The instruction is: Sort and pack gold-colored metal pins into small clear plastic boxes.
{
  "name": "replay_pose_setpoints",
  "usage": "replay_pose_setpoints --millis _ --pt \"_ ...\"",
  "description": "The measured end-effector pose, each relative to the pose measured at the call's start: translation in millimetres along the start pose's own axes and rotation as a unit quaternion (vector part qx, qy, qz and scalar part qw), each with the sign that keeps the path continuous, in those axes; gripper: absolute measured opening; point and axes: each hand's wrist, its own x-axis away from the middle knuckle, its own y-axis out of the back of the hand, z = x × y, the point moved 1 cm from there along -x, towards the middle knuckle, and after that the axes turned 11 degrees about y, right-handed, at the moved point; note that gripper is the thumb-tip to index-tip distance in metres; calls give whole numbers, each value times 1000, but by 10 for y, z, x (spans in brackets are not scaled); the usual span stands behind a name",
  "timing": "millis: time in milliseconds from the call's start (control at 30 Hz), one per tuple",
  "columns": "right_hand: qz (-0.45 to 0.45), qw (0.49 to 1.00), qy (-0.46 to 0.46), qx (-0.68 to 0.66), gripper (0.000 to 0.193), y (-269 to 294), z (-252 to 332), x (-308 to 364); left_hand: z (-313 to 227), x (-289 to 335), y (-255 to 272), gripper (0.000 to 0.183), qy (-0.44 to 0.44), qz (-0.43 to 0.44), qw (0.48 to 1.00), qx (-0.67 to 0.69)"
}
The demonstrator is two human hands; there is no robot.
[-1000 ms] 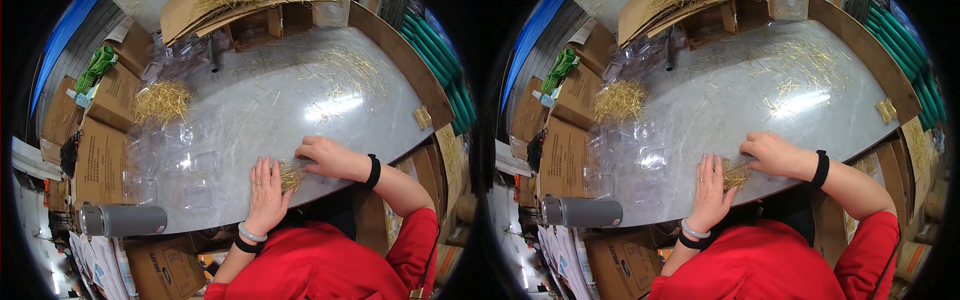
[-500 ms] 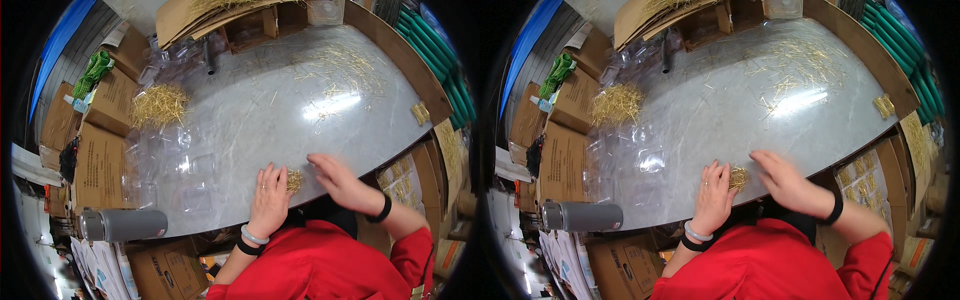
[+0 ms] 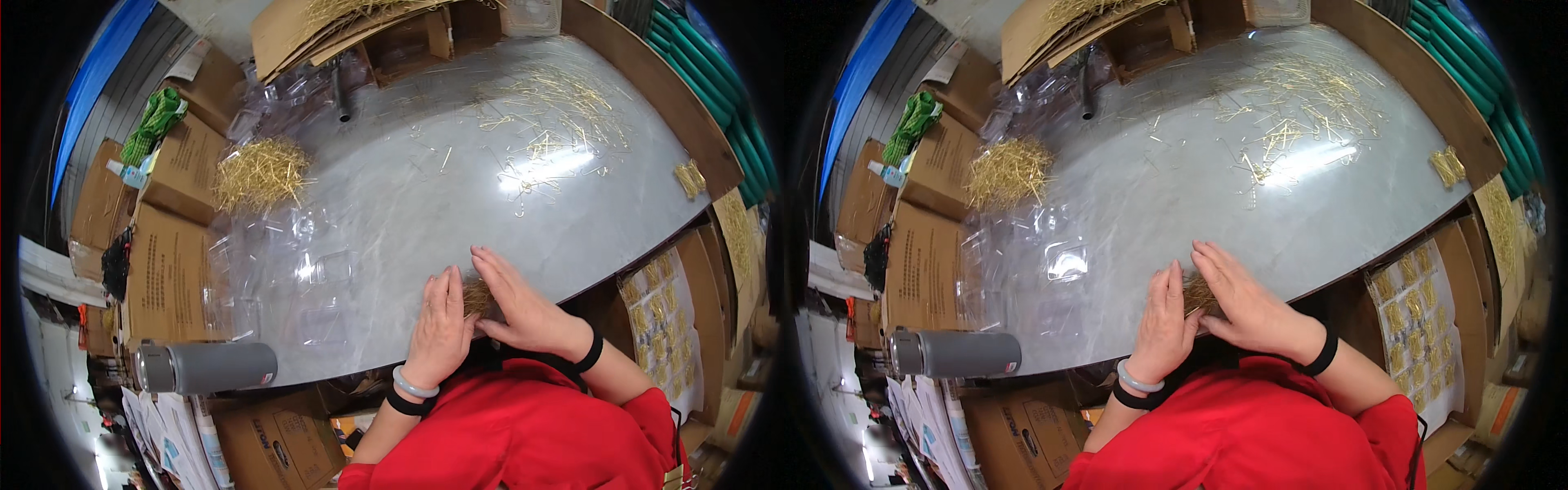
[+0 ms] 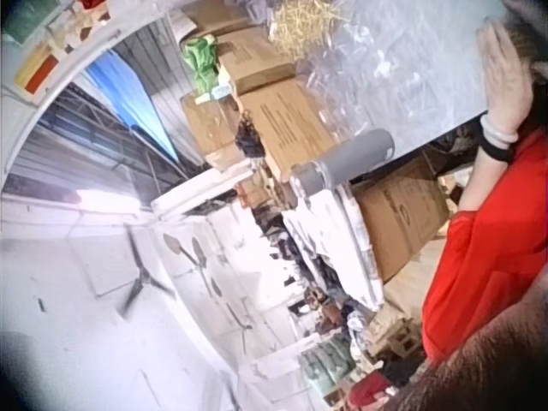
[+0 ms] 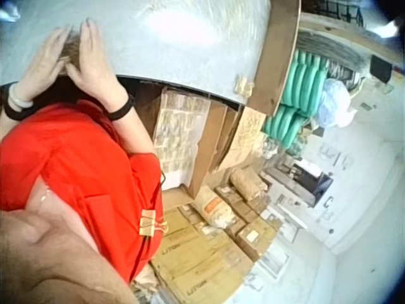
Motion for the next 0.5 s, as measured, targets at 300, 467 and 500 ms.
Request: replay_pose_setpoints --millis 300,467,500 --pt "93 988 24 120 63 -16 -43 -39 98 6 129 91 21 45 991 127" --pt "52 980 67 180 53 -110 10 -59 33 -20 95 92 23 57 985 163" --pt "57 978 61 193 51 -122 -8 -36 16 -29 104 93 14 53 978 199"
